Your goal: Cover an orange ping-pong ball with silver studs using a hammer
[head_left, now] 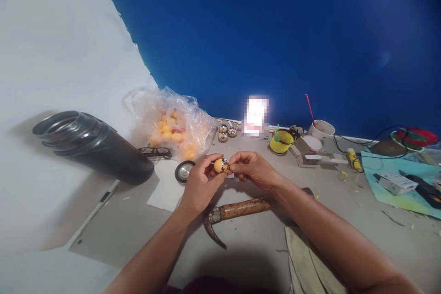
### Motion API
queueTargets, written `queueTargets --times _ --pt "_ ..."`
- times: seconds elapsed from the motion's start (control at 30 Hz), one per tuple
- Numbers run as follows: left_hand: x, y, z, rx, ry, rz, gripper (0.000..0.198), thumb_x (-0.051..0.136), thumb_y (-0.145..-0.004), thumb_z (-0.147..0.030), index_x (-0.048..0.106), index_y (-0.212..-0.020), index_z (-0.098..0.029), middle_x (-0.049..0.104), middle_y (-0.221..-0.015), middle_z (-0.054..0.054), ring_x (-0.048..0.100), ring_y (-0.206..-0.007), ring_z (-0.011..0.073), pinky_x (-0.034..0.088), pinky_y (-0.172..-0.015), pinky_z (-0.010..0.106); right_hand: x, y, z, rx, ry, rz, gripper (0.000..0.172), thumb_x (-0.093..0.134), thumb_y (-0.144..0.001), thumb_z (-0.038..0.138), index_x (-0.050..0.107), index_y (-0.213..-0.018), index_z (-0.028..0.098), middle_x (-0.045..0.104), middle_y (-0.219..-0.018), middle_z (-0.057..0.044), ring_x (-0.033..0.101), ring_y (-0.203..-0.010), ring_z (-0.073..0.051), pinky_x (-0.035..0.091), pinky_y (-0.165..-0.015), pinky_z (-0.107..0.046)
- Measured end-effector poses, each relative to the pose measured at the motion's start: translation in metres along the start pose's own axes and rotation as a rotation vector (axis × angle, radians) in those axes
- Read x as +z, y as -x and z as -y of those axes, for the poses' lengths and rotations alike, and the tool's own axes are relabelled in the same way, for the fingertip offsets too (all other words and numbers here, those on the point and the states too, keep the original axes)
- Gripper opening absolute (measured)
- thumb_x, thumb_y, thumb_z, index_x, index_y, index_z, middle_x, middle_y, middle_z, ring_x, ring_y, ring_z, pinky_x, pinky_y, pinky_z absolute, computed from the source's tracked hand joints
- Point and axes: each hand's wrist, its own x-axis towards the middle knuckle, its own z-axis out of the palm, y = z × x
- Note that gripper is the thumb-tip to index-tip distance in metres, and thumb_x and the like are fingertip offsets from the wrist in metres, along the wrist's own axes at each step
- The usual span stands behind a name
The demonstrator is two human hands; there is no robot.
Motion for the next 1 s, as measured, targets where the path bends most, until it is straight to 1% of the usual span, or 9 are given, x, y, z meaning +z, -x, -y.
queueTargets --times 0.27,0.43,0.63,0.77,1.0 --pt "-0.0002 0.0016 0.0058 0.057 -0.048 -0.009 0.038 0.074 -0.077 -0.026 0.071 -0.115 -0.021 0.072 -0.109 0.008 0.070 -0.088 0.0209 0.056 -0.081 0.034 -0.0002 -0.0003 -0.0001 0.012 0.034 -0.007 0.029 0.090 -0.064 0.037 0.076 -0.080 0.017 0.072 -0.071 -0.002 0.049 -0.051 -0.007 0.034 -0.048 -0.021" --pt "-0.0002 0.0015 0.0064 0.059 -0.055 -0.008 0.038 0.073 -0.078 -0.026 0.070 -0.115 -0.021 0.072 -0.110 0.008 0.070 -0.092 0.0215 0.056 -0.084 0.035 -0.0001 0.0000 0.0017 0.015 0.040 -0.008 0.031 0.090 -0.063 0.038 0.076 -0.078 0.016 0.072 -0.069 -0.003 0.049 -0.050 -0.007 0.033 -0.047 -0.022" --pt "-0.0003 0.0028 0.0034 0.054 -0.051 -0.005 0.037 0.073 -0.078 -0.025 0.070 -0.115 -0.021 0.071 -0.109 0.007 0.070 -0.089 0.0203 0.056 -0.082 0.034 -0.0012 -0.0013 0.0007 0.020 0.010 0.009 0.030 0.091 -0.062 0.037 0.076 -0.078 0.016 0.072 -0.069 -0.002 0.048 -0.049 -0.007 0.034 -0.046 -0.021" --pt "-0.0001 0.0026 0.0015 0.065 -0.060 -0.020 0.034 0.074 -0.079 -0.026 0.071 -0.113 -0.021 0.071 -0.108 0.006 0.069 -0.088 0.0195 0.056 -0.082 0.033 0.0009 -0.0012 0.0000 -0.002 0.011 0.008 0.028 0.089 -0.063 0.036 0.076 -0.078 0.016 0.073 -0.070 -0.002 0.049 -0.049 -0.007 0.034 -0.046 -0.021" --pt "0.0033 0.0032 0.0053 0.107 -0.058 -0.071 0.033 0.075 -0.077 -0.024 0.072 -0.109 -0.021 0.070 -0.106 0.005 0.069 -0.089 0.0194 0.057 -0.081 0.032 0.0052 0.0018 0.0006 -0.071 0.103 -0.031 0.026 0.086 -0.067 0.037 0.074 -0.078 0.016 0.072 -0.070 -0.002 0.048 -0.051 -0.008 0.036 -0.048 -0.022"
